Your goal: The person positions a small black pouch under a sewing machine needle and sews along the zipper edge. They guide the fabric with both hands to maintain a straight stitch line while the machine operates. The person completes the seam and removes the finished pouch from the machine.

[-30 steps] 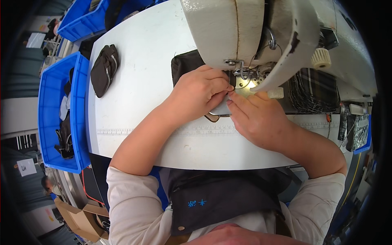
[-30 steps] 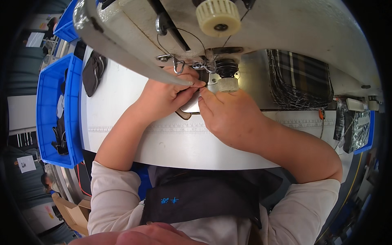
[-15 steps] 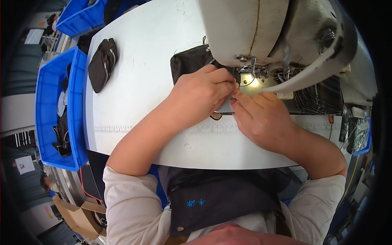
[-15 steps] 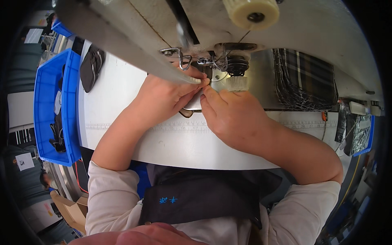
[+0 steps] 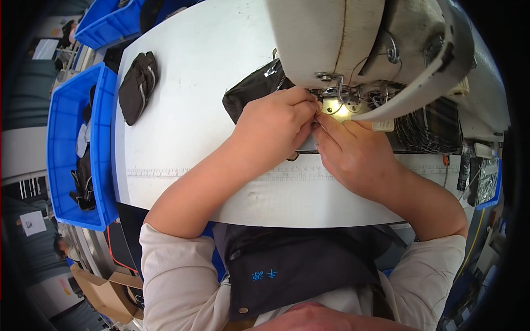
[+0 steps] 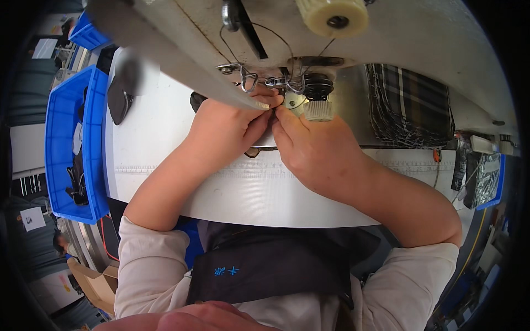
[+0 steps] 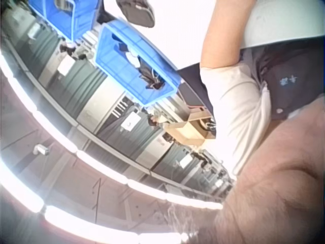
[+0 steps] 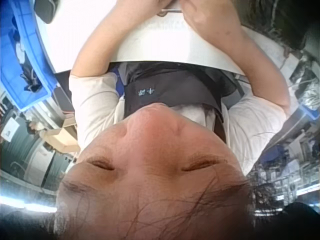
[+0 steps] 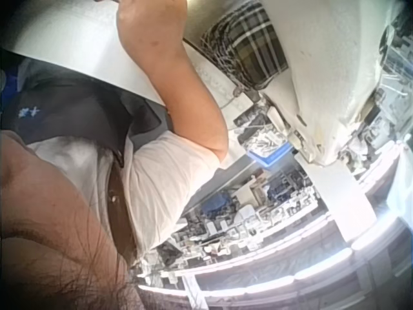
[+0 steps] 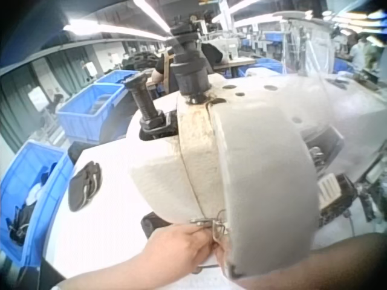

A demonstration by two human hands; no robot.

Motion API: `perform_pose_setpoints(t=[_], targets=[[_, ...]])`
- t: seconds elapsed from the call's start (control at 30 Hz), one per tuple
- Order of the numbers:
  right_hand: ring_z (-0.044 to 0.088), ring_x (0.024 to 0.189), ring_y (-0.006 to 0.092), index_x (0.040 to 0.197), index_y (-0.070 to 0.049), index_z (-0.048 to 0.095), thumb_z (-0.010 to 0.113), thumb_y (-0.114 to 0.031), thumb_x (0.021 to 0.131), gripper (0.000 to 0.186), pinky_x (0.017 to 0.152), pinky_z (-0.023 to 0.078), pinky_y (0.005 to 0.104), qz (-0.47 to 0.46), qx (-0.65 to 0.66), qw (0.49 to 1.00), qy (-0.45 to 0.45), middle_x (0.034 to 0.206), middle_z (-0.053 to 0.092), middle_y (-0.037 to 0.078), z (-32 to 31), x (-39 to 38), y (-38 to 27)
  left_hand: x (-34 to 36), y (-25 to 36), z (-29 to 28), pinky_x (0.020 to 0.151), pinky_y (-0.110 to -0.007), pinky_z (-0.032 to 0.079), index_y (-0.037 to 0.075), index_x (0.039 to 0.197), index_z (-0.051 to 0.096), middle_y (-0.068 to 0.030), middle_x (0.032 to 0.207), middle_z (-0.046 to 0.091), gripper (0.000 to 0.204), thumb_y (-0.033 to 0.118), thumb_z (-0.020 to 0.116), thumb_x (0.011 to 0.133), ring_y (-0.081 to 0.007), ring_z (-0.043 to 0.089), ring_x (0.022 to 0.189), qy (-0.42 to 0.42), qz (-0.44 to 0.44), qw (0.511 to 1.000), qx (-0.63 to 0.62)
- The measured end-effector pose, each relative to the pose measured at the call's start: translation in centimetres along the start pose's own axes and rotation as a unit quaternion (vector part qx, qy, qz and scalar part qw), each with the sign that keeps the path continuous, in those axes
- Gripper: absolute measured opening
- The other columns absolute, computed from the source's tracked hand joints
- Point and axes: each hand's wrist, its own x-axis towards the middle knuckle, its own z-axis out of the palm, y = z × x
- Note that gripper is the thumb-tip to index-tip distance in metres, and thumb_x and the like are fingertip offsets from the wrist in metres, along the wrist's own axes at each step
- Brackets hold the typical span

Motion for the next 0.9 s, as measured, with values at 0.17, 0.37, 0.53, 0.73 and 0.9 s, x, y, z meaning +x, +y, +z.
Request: perform_pose_setpoints(t=[0.17,0.37,0.53,0.73,0.9], targets=[[0.069,0.087,0.0197,0.105,0.004,0.073,0.069,-0.010,0.079,0.031,0.067,0.055,0.0347,0.000,-0.011,1.000,0.010,0.110,0.069,0.014,-0.1,0.1,0.0,0.2,-0.4,-0.3,0.073,-0.038,0.060,0.005,0.105,0.076,-0.0052,0.103,0.071,0.020,0.010,0.074,0.086,-0.0280,0.073,0.089,0.004,-0.003,1.000,-0.016],[0.069,0.086,0.0207,0.105,0.004,0.073,0.069,-0.012,0.076,0.034,0.069,0.055,0.0345,-0.005,-0.018,1.000,0.003,0.107,0.068,0.014,-0.1,0.0,0.1,0.0,-0.3,0.1,0.074,-0.036,0.060,0.006,0.109,0.075,-0.0027,0.109,0.070,0.023,0.010,0.075,0.086,-0.0247,0.071,0.095,0.004,0.008,1.000,0.027],[0.069,0.084,0.0218,0.105,0.005,0.073,0.069,-0.013,0.076,0.035,0.070,0.055,0.0353,-0.012,-0.029,1.000,0.001,0.109,0.070,0.018,0.0,0.1,0.1,-0.1,-0.2,0.2,0.073,-0.034,0.060,0.007,0.110,0.075,-0.0011,0.110,0.068,0.025,0.011,0.075,0.085,-0.0230,0.069,0.099,-0.005,0.028,0.999,0.045],[0.070,0.084,0.0226,0.104,0.006,0.073,0.069,-0.013,0.077,0.033,0.070,0.056,0.0361,-0.014,-0.023,1.000,-0.015,0.112,0.072,0.021,-0.2,0.0,0.1,-0.1,0.5,0.1,0.069,-0.035,0.060,0.006,0.112,0.073,-0.0019,0.106,0.065,0.027,0.011,0.074,0.085,-0.0221,0.067,0.098,-0.021,0.016,0.999,0.048],[0.069,0.084,0.0233,0.101,0.005,0.073,0.069,-0.013,0.076,0.031,0.070,0.056,0.0373,-0.015,-0.025,1.000,0.010,0.110,0.072,0.021,0.1,0.0,0.0,-0.3,1.6,0.5,0.066,-0.034,0.060,0.002,0.109,0.071,-0.0043,0.104,0.063,0.028,0.012,0.073,0.083,-0.0218,0.065,0.094,-0.021,0.003,0.995,0.095]])
